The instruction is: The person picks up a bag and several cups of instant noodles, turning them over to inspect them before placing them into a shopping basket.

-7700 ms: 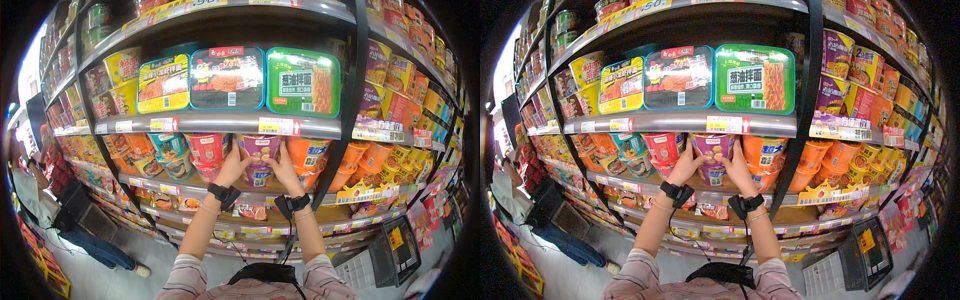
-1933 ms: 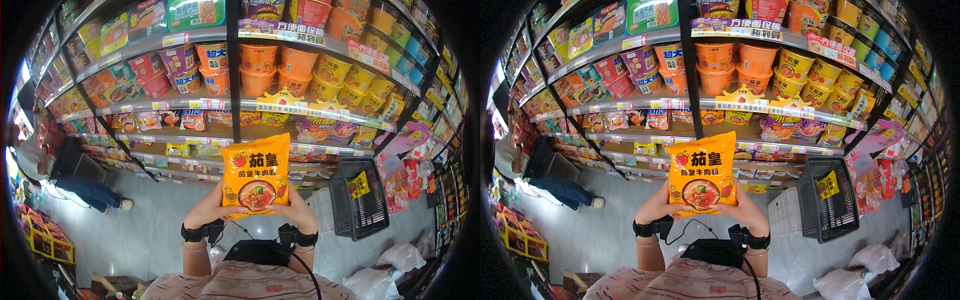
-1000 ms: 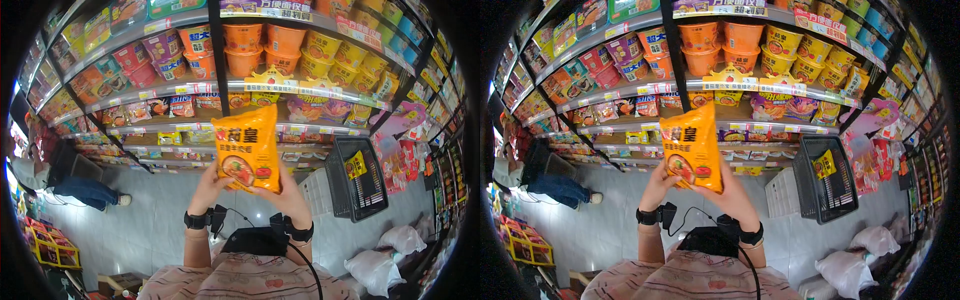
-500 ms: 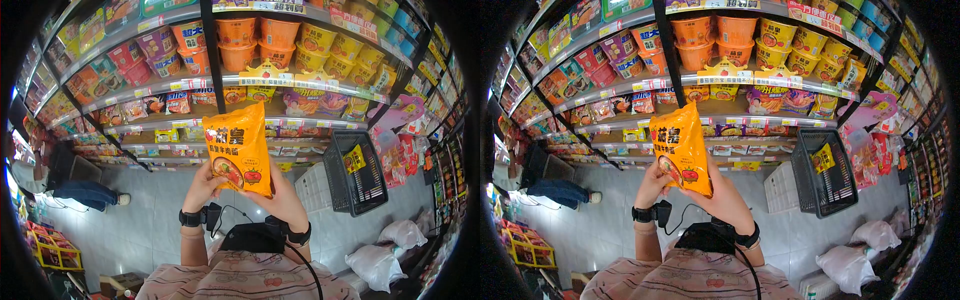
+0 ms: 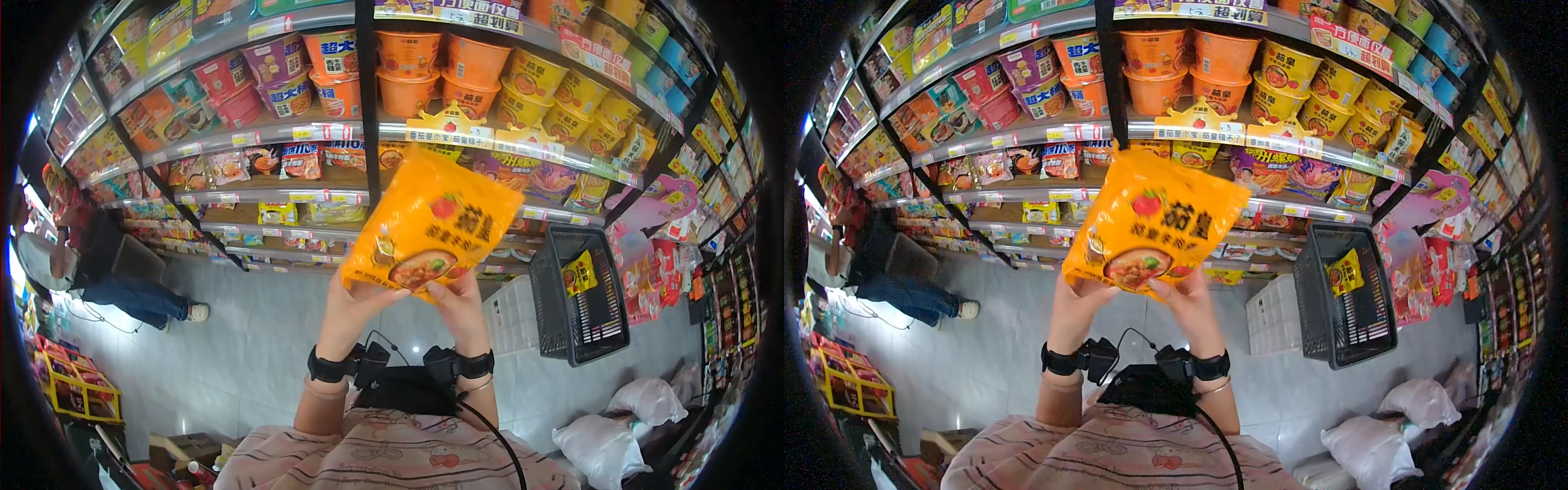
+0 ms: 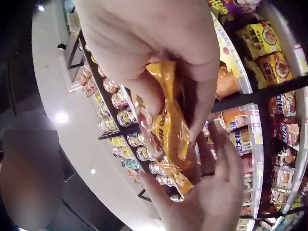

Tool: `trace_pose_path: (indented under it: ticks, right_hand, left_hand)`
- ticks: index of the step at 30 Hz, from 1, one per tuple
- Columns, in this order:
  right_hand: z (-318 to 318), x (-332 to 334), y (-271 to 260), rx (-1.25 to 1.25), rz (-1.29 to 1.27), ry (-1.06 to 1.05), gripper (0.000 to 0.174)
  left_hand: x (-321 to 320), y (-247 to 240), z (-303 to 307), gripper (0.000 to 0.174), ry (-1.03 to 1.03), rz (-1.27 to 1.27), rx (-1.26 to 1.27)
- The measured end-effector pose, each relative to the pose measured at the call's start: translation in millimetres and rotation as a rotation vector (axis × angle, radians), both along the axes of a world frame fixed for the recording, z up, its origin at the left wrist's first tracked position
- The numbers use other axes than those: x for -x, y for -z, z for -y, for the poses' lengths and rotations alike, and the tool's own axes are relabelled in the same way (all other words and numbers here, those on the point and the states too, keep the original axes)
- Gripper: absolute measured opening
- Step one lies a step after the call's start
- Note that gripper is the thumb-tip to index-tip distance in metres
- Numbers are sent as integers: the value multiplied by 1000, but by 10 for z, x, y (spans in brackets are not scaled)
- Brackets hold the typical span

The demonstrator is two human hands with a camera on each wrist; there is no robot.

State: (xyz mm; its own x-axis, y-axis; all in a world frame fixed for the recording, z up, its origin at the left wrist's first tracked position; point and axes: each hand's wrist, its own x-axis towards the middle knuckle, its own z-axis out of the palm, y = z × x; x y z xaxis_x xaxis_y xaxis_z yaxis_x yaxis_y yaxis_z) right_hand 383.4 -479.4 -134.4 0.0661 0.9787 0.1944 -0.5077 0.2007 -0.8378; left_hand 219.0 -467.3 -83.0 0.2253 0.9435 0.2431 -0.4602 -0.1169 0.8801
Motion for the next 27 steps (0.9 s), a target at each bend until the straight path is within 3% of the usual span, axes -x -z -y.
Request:
trace_pose_path:
  ticks: [5, 8, 11, 14, 20, 24, 25, 27]
  right_hand:
    - [-32, -27, 13, 44, 119, -98, 60]
    - [-68, -71, -20, -15, 290, -82, 78]
    - [21, -239, -119, 34, 297, -91, 100]
    - [131, -335, -330, -12, 523, -12, 110]
    - [102, -285, -474, -129, 503, 56, 100]
    - [124, -124, -661, 191, 232, -33, 69]
    - [11, -116, -519, -76, 535, 181, 47]
    - [-32, -138, -499, -25, 576, 220, 38]
  left_hand:
    - [21, 25, -11, 51, -215, -118, -120]
    - [104, -91, -5, 42, -337, -350, -287]
    - [146, -99, -30, 38, -377, -385, -352]
    - [185, -79, -58, 39, -370, -409, -364]
    - [209, -78, -175, 39, -431, -661, -598]
    - [199, -55, -250, 40, -364, -694, -681]
    - [183, -66, -263, 40, -354, -670, -670]
    - [184, 6, -285, 46, -320, -574, -550]
